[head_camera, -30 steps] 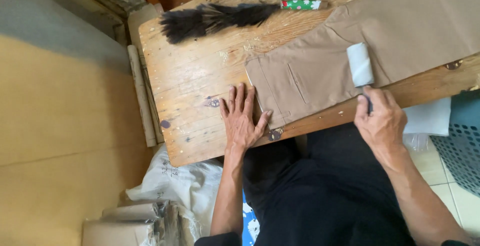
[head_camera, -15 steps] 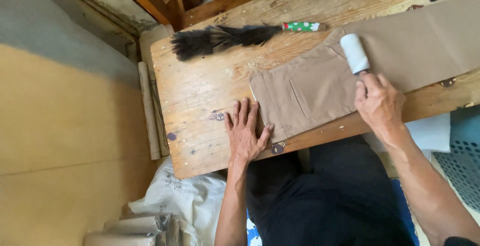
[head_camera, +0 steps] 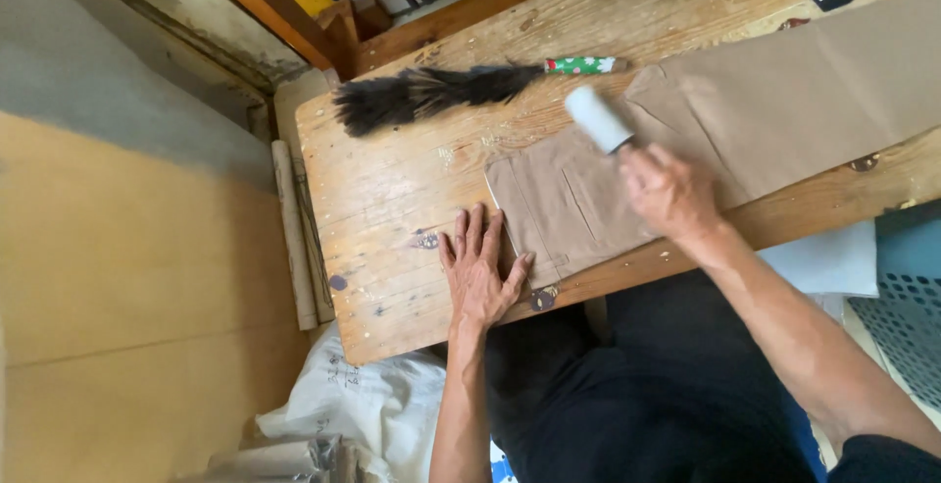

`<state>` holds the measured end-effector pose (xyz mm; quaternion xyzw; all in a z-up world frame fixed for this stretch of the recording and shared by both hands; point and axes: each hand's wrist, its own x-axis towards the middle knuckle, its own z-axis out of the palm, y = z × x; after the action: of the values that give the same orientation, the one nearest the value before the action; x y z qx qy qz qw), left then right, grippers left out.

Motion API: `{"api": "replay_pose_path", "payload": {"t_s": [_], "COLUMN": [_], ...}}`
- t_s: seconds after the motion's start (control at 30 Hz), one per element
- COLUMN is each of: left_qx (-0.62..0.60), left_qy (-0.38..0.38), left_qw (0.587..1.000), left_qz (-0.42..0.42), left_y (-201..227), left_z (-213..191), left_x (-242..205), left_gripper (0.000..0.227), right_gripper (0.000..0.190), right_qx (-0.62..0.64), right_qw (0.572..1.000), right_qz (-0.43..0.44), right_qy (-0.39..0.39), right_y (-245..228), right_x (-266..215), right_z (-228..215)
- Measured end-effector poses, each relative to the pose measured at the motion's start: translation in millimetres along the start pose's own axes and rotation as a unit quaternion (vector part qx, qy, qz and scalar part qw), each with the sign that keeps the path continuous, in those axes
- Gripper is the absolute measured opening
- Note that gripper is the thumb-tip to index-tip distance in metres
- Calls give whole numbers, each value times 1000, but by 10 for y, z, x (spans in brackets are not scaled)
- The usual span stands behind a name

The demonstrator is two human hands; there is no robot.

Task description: Using a lint roller to remove dust and lint from a pair of trousers laid out on a wooden table.

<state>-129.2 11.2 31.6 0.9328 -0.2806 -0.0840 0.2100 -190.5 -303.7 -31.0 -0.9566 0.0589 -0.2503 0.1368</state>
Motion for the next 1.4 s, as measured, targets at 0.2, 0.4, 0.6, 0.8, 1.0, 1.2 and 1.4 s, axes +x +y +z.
{"api": "replay_pose_path", "payload": {"t_s": [0.2,0.4,0.6,0.8,1.0,1.2,1.4], "left_qx": [-13,-23,-45,-82,-116,-267,-463], "left_qy": [-4,-14,-5,28,130,146,44], "left_qw": [1000,999,999,991,975,925,842], "left_qz": [-14,-23,-29,-104,-139,-228,-273], "left_y": [28,25,67,220,499,440,828], "left_z": [-13,-34,-29,166,371,385,-124], "left_x": [14,23,51,62,146,231,177], "left_gripper": [78,78,78,67,65,107,87], "right_gripper": [17,16,19,9,17,21,18], "right_qx": [22,58,11,144,24,-61,-73], "right_qw": [996,997,990,987,992,990,989], "right_qz": [78,37,139,56,100,91,99], "right_qy": [23,-36,-10,-48,66,84,87], "right_y": [377,53,722,103,932,915,864], "right_x": [-110,-475,-363,-373,-314,-347,-341], "right_z": [-297,-161,-385,-297,-388,-277,-296]}}
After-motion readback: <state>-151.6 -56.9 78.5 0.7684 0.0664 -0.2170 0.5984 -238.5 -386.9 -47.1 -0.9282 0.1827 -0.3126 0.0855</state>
